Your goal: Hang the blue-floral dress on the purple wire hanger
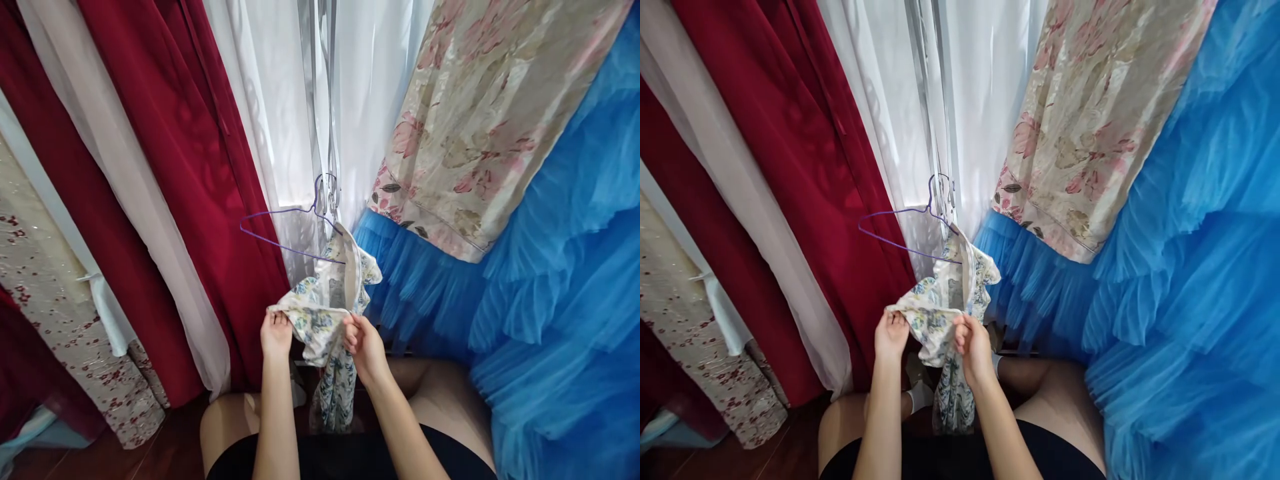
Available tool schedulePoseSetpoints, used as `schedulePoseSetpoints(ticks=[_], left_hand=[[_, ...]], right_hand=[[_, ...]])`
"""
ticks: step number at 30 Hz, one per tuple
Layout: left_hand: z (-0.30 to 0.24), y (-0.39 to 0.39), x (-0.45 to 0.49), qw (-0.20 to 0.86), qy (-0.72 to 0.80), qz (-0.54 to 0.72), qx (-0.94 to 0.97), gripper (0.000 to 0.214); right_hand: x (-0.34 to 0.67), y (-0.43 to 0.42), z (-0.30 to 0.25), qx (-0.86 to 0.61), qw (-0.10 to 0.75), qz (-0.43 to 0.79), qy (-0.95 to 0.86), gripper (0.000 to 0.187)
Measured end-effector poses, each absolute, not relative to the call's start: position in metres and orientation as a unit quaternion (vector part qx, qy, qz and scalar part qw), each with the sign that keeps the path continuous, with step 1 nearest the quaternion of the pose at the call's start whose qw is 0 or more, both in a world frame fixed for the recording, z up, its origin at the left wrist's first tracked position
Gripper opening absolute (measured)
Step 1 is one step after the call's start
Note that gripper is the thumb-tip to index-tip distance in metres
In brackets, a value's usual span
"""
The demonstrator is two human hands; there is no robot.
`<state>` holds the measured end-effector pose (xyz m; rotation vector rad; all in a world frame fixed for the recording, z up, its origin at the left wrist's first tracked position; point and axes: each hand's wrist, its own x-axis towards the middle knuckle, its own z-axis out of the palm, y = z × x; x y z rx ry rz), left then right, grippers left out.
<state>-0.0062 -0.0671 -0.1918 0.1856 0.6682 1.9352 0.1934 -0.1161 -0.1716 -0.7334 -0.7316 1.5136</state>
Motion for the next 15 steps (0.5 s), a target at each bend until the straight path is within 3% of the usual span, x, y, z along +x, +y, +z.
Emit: schedulePoseSetpoints(ticks=[4,9,11,15], left_hand=[[-0.208,-0.095,0.035,0.582,0.255,0.767,0.089,0.011],[-0.167,-0.125,0.081,0.521,0.280,0.710,0.383,0.020],[-0.151,-0.138,0.094,0.470,0.302,0.666,0.494,0.018],[-0.135,-0.148,0.095,0.368,0.343,0.601,0.621,0.016]], right_hand=[[0.205,-0.138,-0.220,-0.425,0.661,0.578,-0.220,0.033],[0.206,-0.147,-0.201,-0.417,0.642,0.493,-0.413,0.044],[0.208,-0.150,-0.187,-0.350,0.592,0.541,-0.484,0.051],[0.223,-0.163,-0.180,-0.279,0.494,0.696,-0.439,0.063]])
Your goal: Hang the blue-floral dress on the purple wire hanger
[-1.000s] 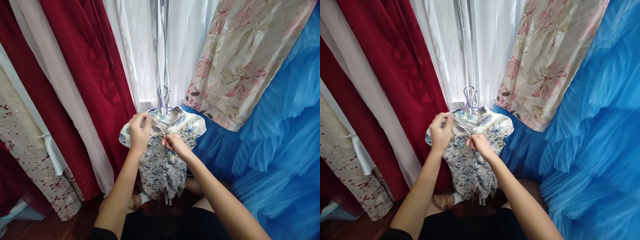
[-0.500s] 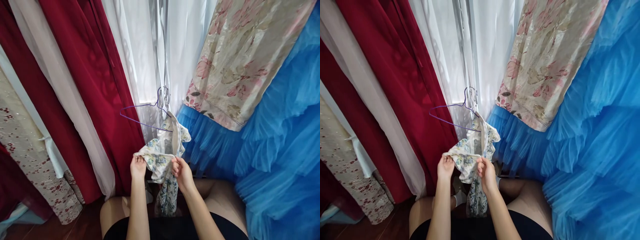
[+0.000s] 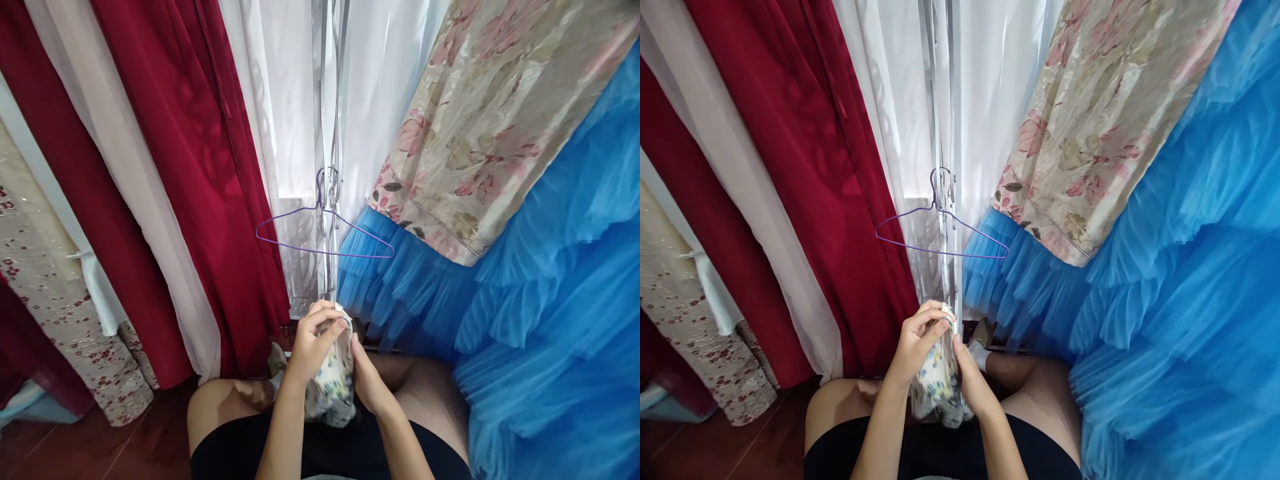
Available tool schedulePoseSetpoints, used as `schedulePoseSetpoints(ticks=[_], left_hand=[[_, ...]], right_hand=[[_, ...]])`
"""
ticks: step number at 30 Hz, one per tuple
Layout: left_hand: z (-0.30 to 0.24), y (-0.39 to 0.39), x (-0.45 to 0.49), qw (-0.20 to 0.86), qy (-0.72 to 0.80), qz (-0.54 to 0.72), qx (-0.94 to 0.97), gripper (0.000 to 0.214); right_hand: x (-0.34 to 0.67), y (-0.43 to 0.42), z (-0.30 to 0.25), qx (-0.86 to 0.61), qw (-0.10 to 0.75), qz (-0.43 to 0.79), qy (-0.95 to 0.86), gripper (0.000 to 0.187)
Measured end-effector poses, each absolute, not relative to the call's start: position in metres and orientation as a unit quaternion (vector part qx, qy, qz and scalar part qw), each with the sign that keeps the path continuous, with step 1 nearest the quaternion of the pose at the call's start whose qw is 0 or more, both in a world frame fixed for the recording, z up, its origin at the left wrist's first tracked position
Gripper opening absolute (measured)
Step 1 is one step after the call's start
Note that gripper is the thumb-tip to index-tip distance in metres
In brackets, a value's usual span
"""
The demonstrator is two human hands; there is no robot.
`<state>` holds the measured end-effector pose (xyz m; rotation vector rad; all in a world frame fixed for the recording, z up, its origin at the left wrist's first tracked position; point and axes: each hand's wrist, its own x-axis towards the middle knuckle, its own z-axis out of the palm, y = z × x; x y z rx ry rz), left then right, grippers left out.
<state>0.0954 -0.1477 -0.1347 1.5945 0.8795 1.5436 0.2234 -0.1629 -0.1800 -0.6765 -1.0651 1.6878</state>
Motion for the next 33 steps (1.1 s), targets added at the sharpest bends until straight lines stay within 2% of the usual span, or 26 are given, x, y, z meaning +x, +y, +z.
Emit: schedulePoseSetpoints(ticks=[3,5,8,11,14,18,21,23,26,28,33], left_hand=[[-0.136,-0.145,0.088,0.347,0.383,0.581,0.629,0.021],[-0.144,-0.145,0.086,0.406,0.387,0.556,0.613,0.030],[-0.167,-0.158,0.088,0.533,0.378,0.451,0.608,0.051],[-0.200,-0.178,0.087,0.561,0.401,0.297,0.661,0.056],[-0.223,-0.188,0.072,0.477,0.468,0.226,0.709,0.045],[-0.213,-0.180,0.035,0.325,0.544,0.278,0.722,0.039],[-0.174,-0.169,0.021,0.215,0.538,0.325,0.748,0.040],[-0.141,-0.163,0.024,0.151,0.506,0.360,0.769,0.039],[-0.096,-0.154,0.042,0.090,0.434,0.399,0.803,0.035],[-0.076,-0.145,0.052,0.062,0.402,0.419,0.812,0.034],[-0.052,-0.110,0.034,0.046,0.445,0.458,0.768,0.035]], right_hand=[[0.244,-0.171,-0.180,-0.236,0.374,0.763,-0.472,0.053],[0.258,-0.174,-0.176,-0.221,0.330,0.766,-0.505,0.050],[0.280,-0.174,-0.165,-0.259,0.388,0.754,-0.463,0.054],[0.309,-0.169,-0.150,-0.334,0.455,0.705,-0.429,0.040],[0.346,-0.153,-0.131,-0.413,0.458,0.599,-0.510,0.028],[0.384,-0.100,-0.101,-0.460,0.393,0.428,-0.671,0.027],[0.389,-0.039,-0.075,-0.462,0.450,0.339,-0.685,0.020],[0.381,0.004,-0.058,-0.460,0.522,0.308,-0.648,0.016],[0.356,0.054,-0.034,-0.453,0.556,0.316,-0.620,0.019],[0.336,0.073,-0.024,-0.450,0.542,0.351,-0.616,0.018],[0.300,0.076,-0.012,-0.433,0.419,0.482,-0.636,0.020]])
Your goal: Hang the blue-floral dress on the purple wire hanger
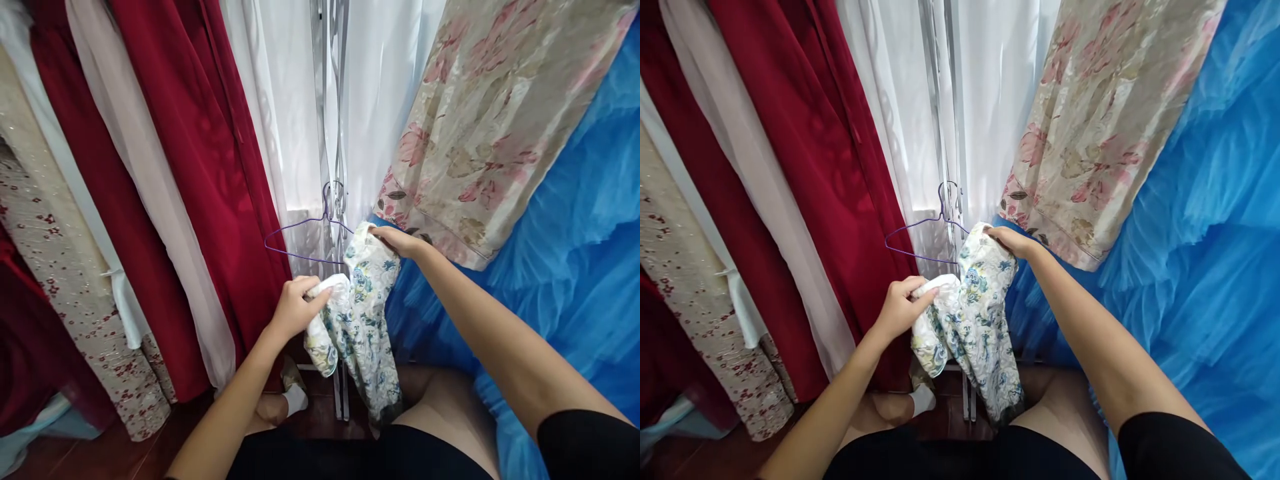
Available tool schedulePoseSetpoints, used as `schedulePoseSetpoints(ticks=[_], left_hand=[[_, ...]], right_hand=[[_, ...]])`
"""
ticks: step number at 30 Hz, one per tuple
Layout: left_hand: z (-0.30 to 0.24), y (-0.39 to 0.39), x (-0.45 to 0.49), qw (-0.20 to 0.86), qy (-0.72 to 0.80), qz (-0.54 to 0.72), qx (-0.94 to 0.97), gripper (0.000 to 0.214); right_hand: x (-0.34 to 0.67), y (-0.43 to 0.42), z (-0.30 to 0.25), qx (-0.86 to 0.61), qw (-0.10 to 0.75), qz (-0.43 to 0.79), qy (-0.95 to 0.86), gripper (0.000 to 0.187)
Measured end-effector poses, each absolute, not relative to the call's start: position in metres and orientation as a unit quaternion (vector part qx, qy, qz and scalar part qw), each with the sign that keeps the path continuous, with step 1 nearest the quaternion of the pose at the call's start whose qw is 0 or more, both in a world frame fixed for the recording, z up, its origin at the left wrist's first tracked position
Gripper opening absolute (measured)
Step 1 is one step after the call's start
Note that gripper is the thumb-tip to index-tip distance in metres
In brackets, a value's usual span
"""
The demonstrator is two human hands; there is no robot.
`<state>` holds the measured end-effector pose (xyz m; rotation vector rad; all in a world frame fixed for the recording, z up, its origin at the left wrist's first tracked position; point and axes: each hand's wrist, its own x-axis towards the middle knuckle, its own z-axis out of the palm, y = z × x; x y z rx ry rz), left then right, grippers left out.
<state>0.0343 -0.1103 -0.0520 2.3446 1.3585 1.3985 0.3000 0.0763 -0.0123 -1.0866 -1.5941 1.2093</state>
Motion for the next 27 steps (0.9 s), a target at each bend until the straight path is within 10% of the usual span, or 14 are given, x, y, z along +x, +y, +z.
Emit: schedulePoseSetpoints(ticks=[11,18,23,27], left_hand=[[-0.038,-0.034,-0.105,0.112,0.540,0.272,0.789,0.019],[-0.013,0.002,-0.097,-0.004,0.533,0.382,0.755,0.015],[0.002,0.016,-0.072,0.139,0.471,0.529,0.692,0.030],[-0.002,0.011,-0.071,0.063,0.493,0.583,0.642,0.020]], right_hand=[[0.331,0.044,0.019,-0.388,0.319,0.564,-0.656,0.036],[0.327,0.040,0.023,-0.392,0.325,0.596,-0.621,0.031],[0.327,0.032,0.002,-0.444,0.317,0.626,-0.557,0.032],[0.329,0.012,-0.047,-0.383,0.473,0.574,-0.548,0.033]])
